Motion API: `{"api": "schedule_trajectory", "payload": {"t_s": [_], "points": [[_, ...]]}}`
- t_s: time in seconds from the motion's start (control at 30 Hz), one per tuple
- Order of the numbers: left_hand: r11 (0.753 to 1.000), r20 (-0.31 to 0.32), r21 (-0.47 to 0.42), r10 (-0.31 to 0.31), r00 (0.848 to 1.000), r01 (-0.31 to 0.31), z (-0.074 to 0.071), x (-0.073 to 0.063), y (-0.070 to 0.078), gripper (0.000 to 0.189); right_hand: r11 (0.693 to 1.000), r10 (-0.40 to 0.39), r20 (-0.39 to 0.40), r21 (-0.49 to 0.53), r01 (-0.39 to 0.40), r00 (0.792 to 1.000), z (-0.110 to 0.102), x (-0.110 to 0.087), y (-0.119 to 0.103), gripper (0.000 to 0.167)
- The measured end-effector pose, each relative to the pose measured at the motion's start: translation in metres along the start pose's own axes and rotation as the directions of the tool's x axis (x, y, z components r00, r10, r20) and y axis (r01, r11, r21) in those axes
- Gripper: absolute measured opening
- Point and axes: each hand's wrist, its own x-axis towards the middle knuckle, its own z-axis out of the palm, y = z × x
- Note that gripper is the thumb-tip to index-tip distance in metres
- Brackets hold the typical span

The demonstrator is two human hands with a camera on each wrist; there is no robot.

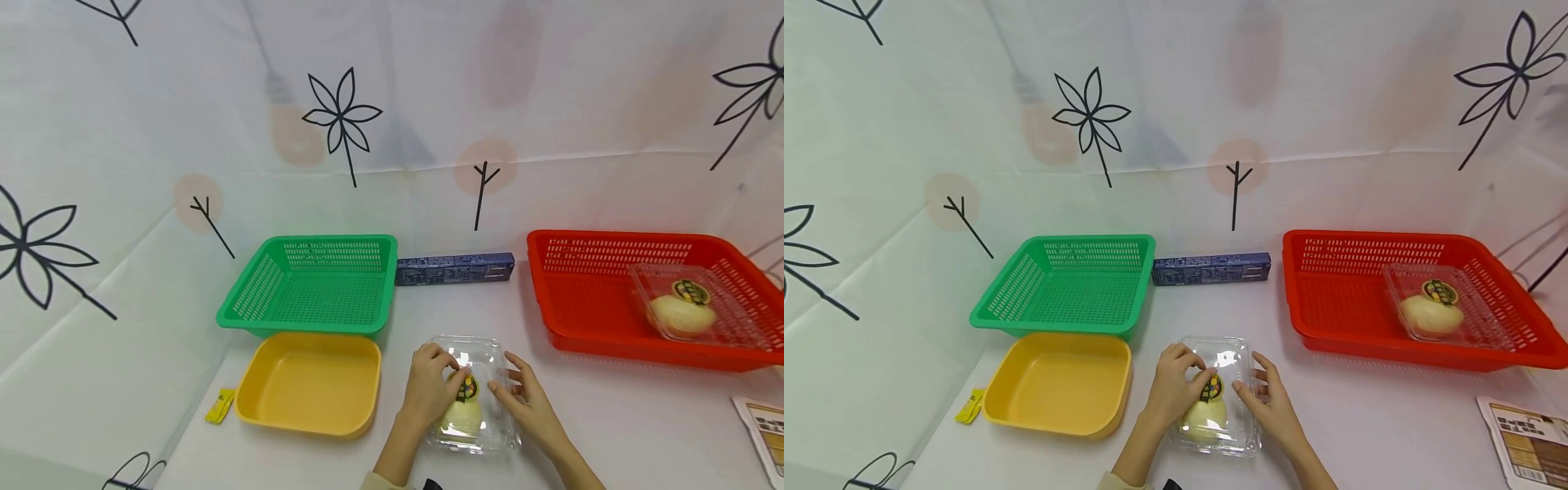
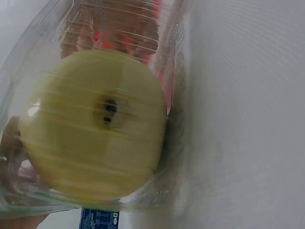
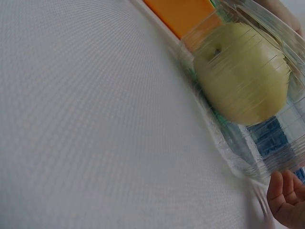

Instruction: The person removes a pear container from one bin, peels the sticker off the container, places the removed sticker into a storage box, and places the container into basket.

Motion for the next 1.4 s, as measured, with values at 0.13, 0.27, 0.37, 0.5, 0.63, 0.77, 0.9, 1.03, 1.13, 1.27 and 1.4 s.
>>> {"api": "schedule_trajectory", "payload": {"t_s": [0.13,0.27,0.37,0.5,0.63,0.77,0.9,1.03,1.13,1.27,1.4], "points": [[1.000,0.020,-0.025,-0.005,1.000,0.006,-0.0011,0.0009,-0.0006,0.019,1.000,-0.005,-0.002,0.000,0.005,1.000,0.0002,0.0000,0.0003,0.064],[0.999,0.025,-0.037,0.002,1.000,-0.001,-0.0016,0.0014,-0.0006,0.020,1.000,-0.004,-0.003,0.006,0.004,1.000,0.0004,-0.0003,0.0007,0.064],[0.999,0.018,-0.032,0.026,0.999,-0.025,-0.0018,0.0017,-0.0005,0.019,1.000,0.003,-0.002,0.016,-0.003,1.000,0.0005,-0.0004,0.0008,0.064],[0.998,0.031,-0.018,0.057,0.998,-0.057,-0.0021,0.0020,-0.0013,0.015,1.000,0.006,-0.001,0.020,-0.006,1.000,0.0003,-0.0003,0.0010,0.064],[0.997,0.070,-0.046,0.058,0.996,-0.055,-0.0029,0.0022,-0.0045,0.015,1.000,-0.006,-0.006,0.014,0.006,1.000,0.0007,-0.0002,0.0019,0.064],[0.996,0.094,-0.084,0.043,0.995,-0.035,-0.0030,0.0014,-0.0074,0.016,1.000,-0.012,-0.008,0.013,0.012,1.000,0.0012,-0.0006,0.0019,0.063],[0.997,0.119,-0.072,0.016,0.993,-0.007,-0.0046,0.0009,-0.0056,0.019,1.000,-0.012,-0.005,0.024,0.012,1.000,0.0011,-0.0005,0.0020,0.063],[1.000,0.136,-0.026,0.018,0.991,-0.014,-0.0063,0.0018,-0.0037,0.024,1.000,-0.009,-0.004,0.030,0.009,1.000,0.0009,-0.0001,0.0023,0.063],[1.000,0.150,-0.013,0.026,0.988,-0.024,-0.0066,0.0026,-0.0041,0.023,1.000,-0.004,-0.003,0.028,0.004,1.000,0.0010,-0.0002,0.0024,0.063],[0.999,0.181,-0.043,0.027,0.983,-0.019,-0.0066,0.0040,-0.0066,0.019,1.000,-0.003,-0.002,0.027,0.003,1.000,0.0011,-0.0004,0.0022,0.063],[0.997,0.210,-0.072,0.039,0.977,-0.024,-0.0066,0.0060,-0.0097,0.018,0.999,-0.007,-0.003,0.031,0.007,1.000,0.0011,-0.0002,0.0011,0.062]]}}
